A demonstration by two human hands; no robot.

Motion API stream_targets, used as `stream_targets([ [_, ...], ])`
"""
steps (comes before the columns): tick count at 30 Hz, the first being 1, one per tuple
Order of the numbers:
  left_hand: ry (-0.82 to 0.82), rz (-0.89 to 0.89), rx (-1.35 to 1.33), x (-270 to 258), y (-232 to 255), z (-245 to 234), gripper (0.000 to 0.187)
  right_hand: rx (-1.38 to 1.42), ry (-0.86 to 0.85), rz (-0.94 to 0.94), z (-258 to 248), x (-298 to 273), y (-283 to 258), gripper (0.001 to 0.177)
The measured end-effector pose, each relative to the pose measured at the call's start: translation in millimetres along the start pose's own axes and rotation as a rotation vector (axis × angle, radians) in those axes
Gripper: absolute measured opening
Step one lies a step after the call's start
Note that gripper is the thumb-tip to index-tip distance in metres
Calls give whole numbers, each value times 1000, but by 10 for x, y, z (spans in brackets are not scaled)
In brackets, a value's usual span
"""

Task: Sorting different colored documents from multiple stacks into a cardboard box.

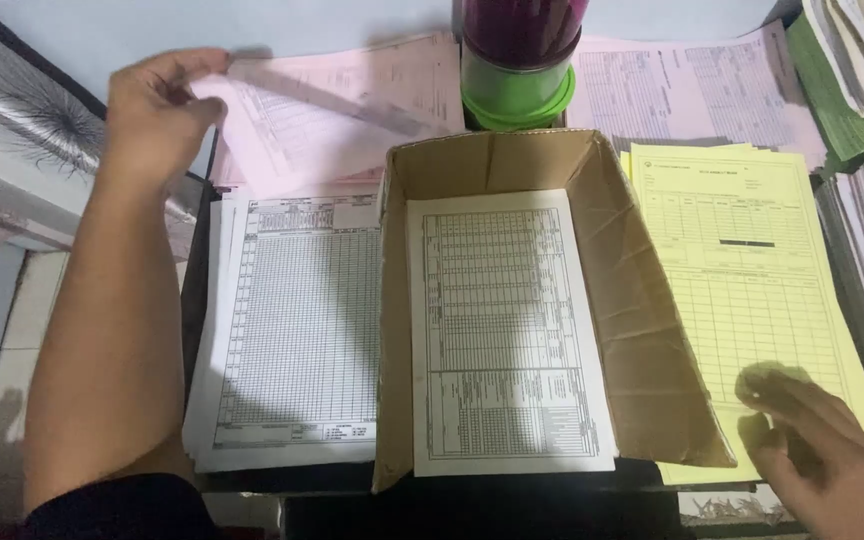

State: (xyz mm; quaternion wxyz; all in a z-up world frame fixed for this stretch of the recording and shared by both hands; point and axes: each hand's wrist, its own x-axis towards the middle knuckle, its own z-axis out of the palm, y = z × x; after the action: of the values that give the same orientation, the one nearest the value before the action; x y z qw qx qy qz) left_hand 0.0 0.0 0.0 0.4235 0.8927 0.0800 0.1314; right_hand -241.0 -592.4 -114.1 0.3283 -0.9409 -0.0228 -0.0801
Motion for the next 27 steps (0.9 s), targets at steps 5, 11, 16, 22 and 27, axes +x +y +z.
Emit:
stream_targets([
  [5, 69, 214, -134, 216, -439, -89, 40, 48, 59, -25, 88, -32, 122, 30],
  [11, 106, -15, 98, 248, -796, -18, 14, 72, 48, 6, 62, -16, -11, 29],
  [16, 29, -222, 143, 275, -756, 98, 34, 51, 64, 15, 81, -27, -6, 25],
  [22, 73, 408, 230, 696, -1369, 313, 48, 85, 41, 73, 58, -15, -23, 30],
  [27, 29, 312, 149, 606, -850, 472, 53, 197, 73, -1, 66, -8, -99, 26],
])
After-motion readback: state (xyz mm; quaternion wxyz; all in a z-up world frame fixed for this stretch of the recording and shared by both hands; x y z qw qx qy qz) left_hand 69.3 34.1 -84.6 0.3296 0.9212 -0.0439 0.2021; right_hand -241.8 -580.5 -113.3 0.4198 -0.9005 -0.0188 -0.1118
